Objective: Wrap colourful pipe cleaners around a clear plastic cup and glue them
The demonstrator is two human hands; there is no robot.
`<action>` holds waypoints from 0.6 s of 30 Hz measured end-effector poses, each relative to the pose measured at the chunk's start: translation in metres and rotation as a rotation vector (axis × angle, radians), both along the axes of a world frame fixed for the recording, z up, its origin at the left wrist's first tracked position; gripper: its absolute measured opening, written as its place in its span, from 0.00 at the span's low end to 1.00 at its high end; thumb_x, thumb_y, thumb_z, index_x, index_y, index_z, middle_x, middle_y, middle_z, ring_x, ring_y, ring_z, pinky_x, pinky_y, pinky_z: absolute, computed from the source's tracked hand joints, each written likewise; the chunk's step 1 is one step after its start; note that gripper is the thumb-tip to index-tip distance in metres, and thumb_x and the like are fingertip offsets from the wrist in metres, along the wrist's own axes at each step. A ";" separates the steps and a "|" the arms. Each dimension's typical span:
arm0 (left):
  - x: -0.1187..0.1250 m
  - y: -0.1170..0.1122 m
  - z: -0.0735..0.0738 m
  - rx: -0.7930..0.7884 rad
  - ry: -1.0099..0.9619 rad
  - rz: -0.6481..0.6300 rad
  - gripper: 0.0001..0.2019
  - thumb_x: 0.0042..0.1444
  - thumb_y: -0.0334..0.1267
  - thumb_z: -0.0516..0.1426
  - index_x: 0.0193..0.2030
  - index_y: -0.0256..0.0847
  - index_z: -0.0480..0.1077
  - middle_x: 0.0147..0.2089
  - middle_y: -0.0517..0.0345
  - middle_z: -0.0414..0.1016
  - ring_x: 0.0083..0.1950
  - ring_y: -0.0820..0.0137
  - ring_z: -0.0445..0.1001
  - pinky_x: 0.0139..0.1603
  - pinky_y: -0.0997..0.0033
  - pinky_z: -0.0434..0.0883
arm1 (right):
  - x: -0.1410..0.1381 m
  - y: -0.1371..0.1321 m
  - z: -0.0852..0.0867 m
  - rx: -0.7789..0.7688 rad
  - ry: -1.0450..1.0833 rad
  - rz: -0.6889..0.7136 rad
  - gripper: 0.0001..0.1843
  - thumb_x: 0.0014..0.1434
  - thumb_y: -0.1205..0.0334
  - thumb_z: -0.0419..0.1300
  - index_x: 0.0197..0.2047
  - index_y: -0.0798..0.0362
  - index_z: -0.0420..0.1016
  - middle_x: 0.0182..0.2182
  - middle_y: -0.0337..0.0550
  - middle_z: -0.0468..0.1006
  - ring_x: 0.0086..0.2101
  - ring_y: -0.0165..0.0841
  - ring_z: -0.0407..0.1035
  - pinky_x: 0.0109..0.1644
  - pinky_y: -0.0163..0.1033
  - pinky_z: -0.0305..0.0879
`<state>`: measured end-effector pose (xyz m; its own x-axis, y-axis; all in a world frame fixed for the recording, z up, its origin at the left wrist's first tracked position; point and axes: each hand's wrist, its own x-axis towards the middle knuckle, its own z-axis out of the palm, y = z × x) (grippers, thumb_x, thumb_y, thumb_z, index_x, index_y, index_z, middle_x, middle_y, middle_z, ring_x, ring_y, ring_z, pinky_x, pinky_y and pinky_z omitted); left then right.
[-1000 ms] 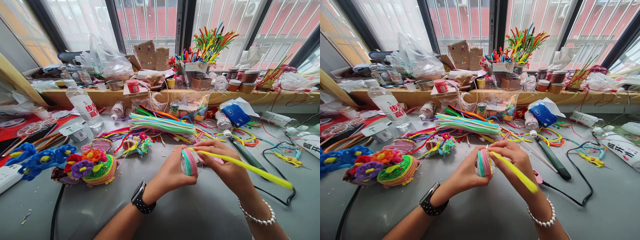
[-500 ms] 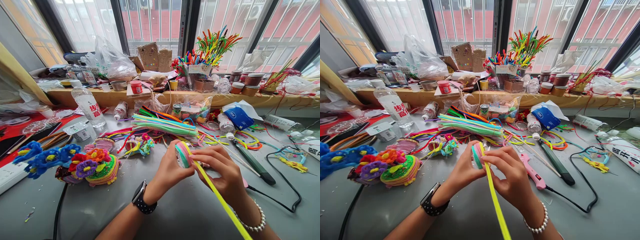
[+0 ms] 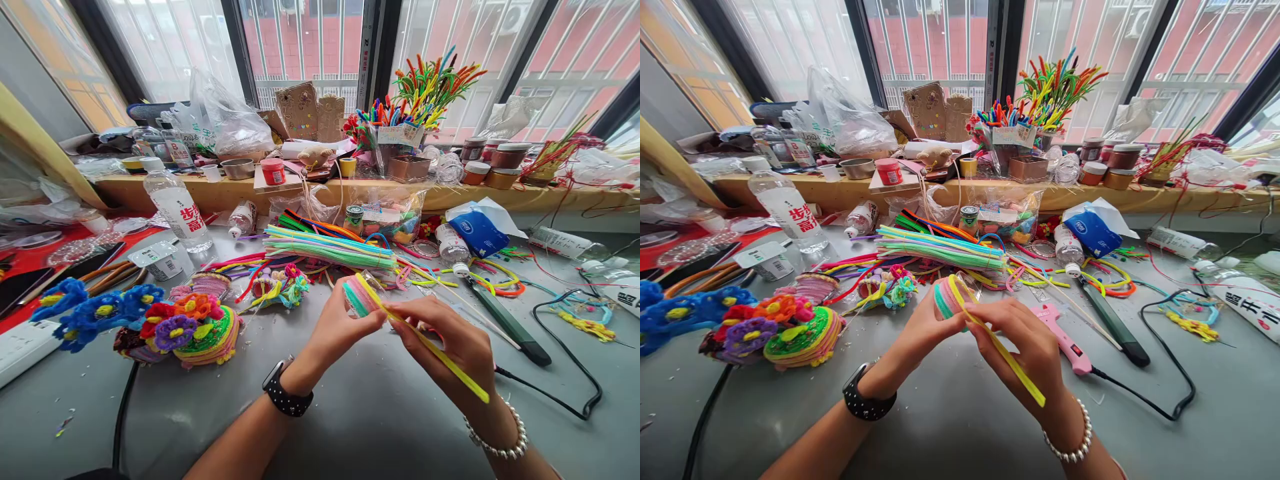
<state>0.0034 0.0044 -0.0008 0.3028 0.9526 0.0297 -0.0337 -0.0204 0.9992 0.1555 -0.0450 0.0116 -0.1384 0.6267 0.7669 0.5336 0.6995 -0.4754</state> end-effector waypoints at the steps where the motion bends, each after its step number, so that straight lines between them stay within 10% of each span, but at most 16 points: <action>1: 0.000 0.001 0.000 -0.020 -0.028 -0.011 0.26 0.40 0.44 0.65 0.44 0.37 0.61 0.39 0.55 0.70 0.41 0.66 0.70 0.42 0.67 0.66 | 0.000 -0.001 -0.002 -0.035 0.039 -0.009 0.16 0.54 0.73 0.60 0.44 0.47 0.71 0.34 0.40 0.80 0.33 0.32 0.74 0.34 0.37 0.72; 18: -0.005 -0.005 0.010 -0.228 -0.433 -0.157 0.21 0.50 0.43 0.59 0.50 0.41 0.66 0.51 0.52 0.74 0.54 0.60 0.70 0.52 0.61 0.67 | 0.002 -0.004 -0.003 -0.172 0.238 0.027 0.11 0.54 0.73 0.60 0.37 0.47 0.74 0.31 0.37 0.80 0.33 0.30 0.75 0.36 0.33 0.75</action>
